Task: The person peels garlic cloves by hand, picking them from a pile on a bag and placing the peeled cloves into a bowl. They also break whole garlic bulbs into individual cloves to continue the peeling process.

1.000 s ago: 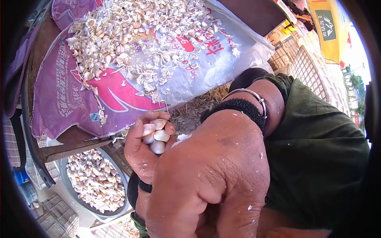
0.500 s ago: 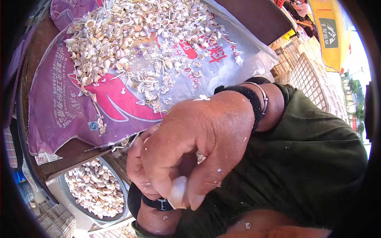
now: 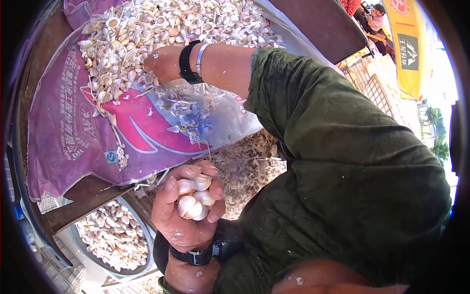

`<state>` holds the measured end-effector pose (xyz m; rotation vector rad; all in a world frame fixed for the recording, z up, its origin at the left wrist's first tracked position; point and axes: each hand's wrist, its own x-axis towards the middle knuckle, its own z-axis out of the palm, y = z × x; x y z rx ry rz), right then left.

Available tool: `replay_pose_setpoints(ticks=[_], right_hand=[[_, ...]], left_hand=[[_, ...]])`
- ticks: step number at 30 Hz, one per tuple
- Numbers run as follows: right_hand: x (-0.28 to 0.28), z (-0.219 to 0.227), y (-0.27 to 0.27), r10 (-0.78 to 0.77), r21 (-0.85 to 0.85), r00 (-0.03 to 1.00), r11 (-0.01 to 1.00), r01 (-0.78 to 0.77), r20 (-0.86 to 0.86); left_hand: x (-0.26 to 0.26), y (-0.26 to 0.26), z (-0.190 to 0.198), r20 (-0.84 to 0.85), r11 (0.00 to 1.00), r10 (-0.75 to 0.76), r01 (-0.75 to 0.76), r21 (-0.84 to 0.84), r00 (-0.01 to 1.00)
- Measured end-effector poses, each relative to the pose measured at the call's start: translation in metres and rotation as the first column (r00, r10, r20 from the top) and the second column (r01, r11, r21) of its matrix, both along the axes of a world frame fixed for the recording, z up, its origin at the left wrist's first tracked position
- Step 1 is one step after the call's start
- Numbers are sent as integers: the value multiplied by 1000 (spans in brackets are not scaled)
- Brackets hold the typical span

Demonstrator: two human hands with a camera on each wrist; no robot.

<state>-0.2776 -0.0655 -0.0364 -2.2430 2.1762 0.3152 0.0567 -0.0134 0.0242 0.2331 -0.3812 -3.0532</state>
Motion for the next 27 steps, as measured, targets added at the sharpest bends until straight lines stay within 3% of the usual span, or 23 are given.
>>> replay_pose_setpoints(ticks=[1, 5, 7, 8, 10, 11, 13, 14, 15, 16, 18, 19, 23, 27], right_hand=[[21, 23, 12, -215, -16, 954, 975, 223, 210], [23, 23, 18, -295, 59, 930, 955, 289, 218], [24, 17, 32, -268, -104, 899, 941, 321, 345], [25, 18, 37, -271, -105, 900, 941, 323, 342], [29, 22, 45, -455, 173, 631, 873, 457, 629], [34, 25, 52, -456, 172, 631, 872, 459, 628], [43, 35, 74, -373, 234, 214, 843, 484, 903], [48, 39, 83, -294, 268, -23, 834, 482, 956], [54, 43, 90, -222, 273, -167, 862, 427, 961], [62, 47, 97, -220, 271, -165, 861, 430, 961], [77, 57, 109, -119, 269, -446, 918, 291, 887], [83, 60, 114, -88, 221, -503, 952, 211, 860], [125, 93, 136, -69, 140, -525, 985, 97, 848], [196, 163, 166, -85, -22, -463, 975, -221, 882]], left_hand=[[0, 0, 1, 11, 1000, 18, -17, -7, 1000], [1, 0, 2, 13, 999, 36, -36, -14, 999], [1, 1, 2, 47, 998, 60, -58, -40, 997], [1, 1, 3, 43, 998, 57, -55, -39, 997], [1, 2, 3, 62, 996, 64, -60, -66, 996], [1, 3, 3, 60, 996, 63, -59, -66, 996], [-1, 4, 1, 72, 995, 80, -75, -66, 994], [-2, 5, 0, 67, 995, 80, -75, -68, 995], [-2, 6, -2, 73, 997, 73, -70, -45, 995], [-3, 7, -1, 78, 998, 65, -64, -22, 995], [-4, 9, 1, 85, 998, 59, -56, -43, 995], [-5, 10, -1, 92, 997, 59, -54, -58, 994], [-2, 15, -3, 97, 996, 51, -43, -82, 994], [8, 14, 7, -24, 996, 88, -89, -23, 996]])
